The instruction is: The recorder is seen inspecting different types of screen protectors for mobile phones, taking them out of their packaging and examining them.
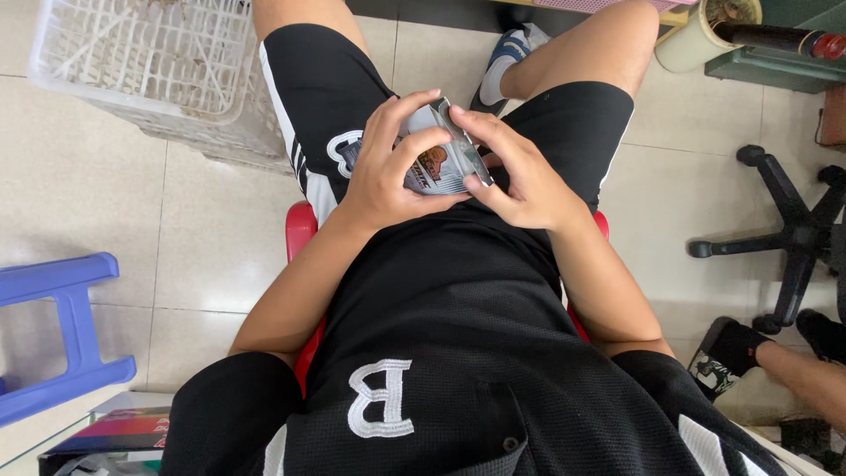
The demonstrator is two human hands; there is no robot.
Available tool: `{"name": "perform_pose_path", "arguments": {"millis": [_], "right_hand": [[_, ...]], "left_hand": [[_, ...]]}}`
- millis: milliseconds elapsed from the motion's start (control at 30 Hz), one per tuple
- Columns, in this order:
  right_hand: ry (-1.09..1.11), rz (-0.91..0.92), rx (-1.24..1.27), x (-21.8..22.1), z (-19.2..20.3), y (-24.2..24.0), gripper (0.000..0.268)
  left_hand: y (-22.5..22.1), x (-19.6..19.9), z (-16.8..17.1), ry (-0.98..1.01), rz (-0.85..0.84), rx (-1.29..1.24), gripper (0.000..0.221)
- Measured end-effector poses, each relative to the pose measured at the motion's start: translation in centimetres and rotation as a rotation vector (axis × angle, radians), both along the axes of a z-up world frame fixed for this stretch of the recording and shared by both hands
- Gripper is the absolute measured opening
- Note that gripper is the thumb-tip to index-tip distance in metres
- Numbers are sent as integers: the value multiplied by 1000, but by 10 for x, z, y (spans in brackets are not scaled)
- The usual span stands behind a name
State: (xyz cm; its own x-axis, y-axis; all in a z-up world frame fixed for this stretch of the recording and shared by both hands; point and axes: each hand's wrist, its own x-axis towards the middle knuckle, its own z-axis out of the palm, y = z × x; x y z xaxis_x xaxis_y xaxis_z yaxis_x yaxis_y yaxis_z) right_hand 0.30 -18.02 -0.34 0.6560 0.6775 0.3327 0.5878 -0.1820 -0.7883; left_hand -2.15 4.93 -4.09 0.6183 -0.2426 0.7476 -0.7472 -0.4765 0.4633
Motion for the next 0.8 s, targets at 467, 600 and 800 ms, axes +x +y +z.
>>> {"name": "perform_pose_path", "arguments": {"millis": [467,600,800], "right_hand": [[21,-61,100,-17,-9,-7,55],[-86,-203,38,-23,-10,-5,52],[33,-149,128,-24,-24,4,43]], "left_hand": [[-6,1,-6,-30,-140,-14,68],[-8,-2,-5,-30,-127,-1,65],[-6,-4,-8,-23,-137,-2,61]]}}
